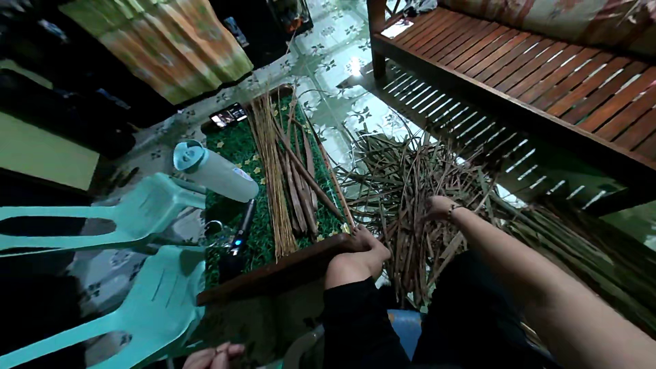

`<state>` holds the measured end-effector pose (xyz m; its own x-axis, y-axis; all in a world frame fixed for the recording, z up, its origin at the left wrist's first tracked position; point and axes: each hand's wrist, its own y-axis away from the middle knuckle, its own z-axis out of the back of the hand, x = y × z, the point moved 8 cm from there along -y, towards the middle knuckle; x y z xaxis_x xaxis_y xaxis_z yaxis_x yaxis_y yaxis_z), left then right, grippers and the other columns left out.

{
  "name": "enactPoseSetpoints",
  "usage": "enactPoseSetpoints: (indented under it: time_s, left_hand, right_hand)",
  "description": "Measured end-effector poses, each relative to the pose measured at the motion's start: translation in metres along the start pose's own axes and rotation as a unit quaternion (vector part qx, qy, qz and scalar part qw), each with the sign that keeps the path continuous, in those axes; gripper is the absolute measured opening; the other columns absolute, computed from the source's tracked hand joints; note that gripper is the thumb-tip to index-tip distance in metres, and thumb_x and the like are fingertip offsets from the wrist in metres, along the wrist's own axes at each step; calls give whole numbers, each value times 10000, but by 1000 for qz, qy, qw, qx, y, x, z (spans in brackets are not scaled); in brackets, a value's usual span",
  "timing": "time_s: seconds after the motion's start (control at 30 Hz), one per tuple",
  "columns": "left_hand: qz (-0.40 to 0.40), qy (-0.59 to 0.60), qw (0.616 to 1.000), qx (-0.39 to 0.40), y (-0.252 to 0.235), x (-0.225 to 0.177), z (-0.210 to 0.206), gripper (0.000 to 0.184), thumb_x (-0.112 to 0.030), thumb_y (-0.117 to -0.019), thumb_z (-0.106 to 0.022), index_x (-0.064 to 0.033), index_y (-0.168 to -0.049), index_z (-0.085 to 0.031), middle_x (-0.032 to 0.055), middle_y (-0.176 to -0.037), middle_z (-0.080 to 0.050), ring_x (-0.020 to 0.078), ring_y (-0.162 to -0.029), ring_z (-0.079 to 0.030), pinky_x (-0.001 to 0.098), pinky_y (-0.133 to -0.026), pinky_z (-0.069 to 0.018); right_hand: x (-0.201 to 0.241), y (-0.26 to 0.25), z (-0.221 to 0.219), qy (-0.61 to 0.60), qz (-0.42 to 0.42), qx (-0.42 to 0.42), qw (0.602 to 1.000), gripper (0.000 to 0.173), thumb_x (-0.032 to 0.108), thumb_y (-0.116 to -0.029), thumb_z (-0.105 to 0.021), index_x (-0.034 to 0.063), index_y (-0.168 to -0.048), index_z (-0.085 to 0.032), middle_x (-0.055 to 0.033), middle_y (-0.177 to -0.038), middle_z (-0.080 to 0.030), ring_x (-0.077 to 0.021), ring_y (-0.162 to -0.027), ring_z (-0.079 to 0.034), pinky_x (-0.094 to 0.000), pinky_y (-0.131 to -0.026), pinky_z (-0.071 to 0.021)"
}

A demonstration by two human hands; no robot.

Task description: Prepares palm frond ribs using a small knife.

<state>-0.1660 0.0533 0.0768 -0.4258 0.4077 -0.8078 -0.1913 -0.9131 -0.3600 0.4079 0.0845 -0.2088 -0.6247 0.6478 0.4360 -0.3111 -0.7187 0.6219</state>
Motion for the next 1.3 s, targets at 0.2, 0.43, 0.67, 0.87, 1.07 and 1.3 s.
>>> enactPoseSetpoints:
  time_s: [0.2,0.43,0.67,0.87,1.07,1.3]
  left_hand:
    - [-120,43,990,-55,-43,-55,-29,186,-102,-1048,-535,-216,-1113,-667,-132,-1073,-718,52,-950,-703,251,-853,-602]
    - [-162,101,981,-48,-39,-85,-93,174,-98,-995,-633,-198,-1098,-731,-82,-1039,-746,87,-933,-723,265,-843,-616]
    - [-56,200,978,12,-18,-63,-169,144,24,-947,-625,-34,-1052,-705,41,-1020,-763,157,-930,-740,313,-814,-632]
    - [47,254,965,34,-11,-45,-210,121,79,-932,-610,50,-1023,-683,117,-1015,-762,198,-936,-744,329,-804,-631]
    - [103,306,945,48,3,-34,-234,130,79,-925,-636,57,-1029,-711,151,-1025,-751,234,-930,-740,355,-798,-635]
    - [258,328,903,108,24,-29,-257,279,0,-1001,-591,82,-1268,-594,174,-1099,-732,252,-932,-742,378,-760,-637]
  right_hand:
    - [28,34,-28,110,-1,62,992,362,220,-1001,-595,-8,-1278,-642,-283,-1295,-623,-463,-1226,-589,-676,-1000,-442]
    - [35,54,-18,-18,13,-40,999,533,269,-967,-662,102,-1458,-539,-244,-1313,-629,-437,-1225,-595,-649,-1013,-444]
    - [58,94,-13,-195,75,-79,975,258,238,-997,-637,-1,-1071,-700,-166,-941,-678,-256,-800,-650,-484,-790,-532]
    - [87,139,-26,-565,139,0,814,339,238,-1100,-459,21,-1308,-616,-69,-937,-716,-68,-511,-540,-217,-473,-477]
    - [118,179,-51,-673,162,131,710,381,277,-1118,-386,63,-1392,-541,-71,-964,-699,-41,-492,-507,-178,-471,-461]
    - [113,192,-43,-704,165,78,687,242,190,-1103,-422,41,-1057,-608,-61,-819,-668,-62,-513,-541,-198,-502,-502]
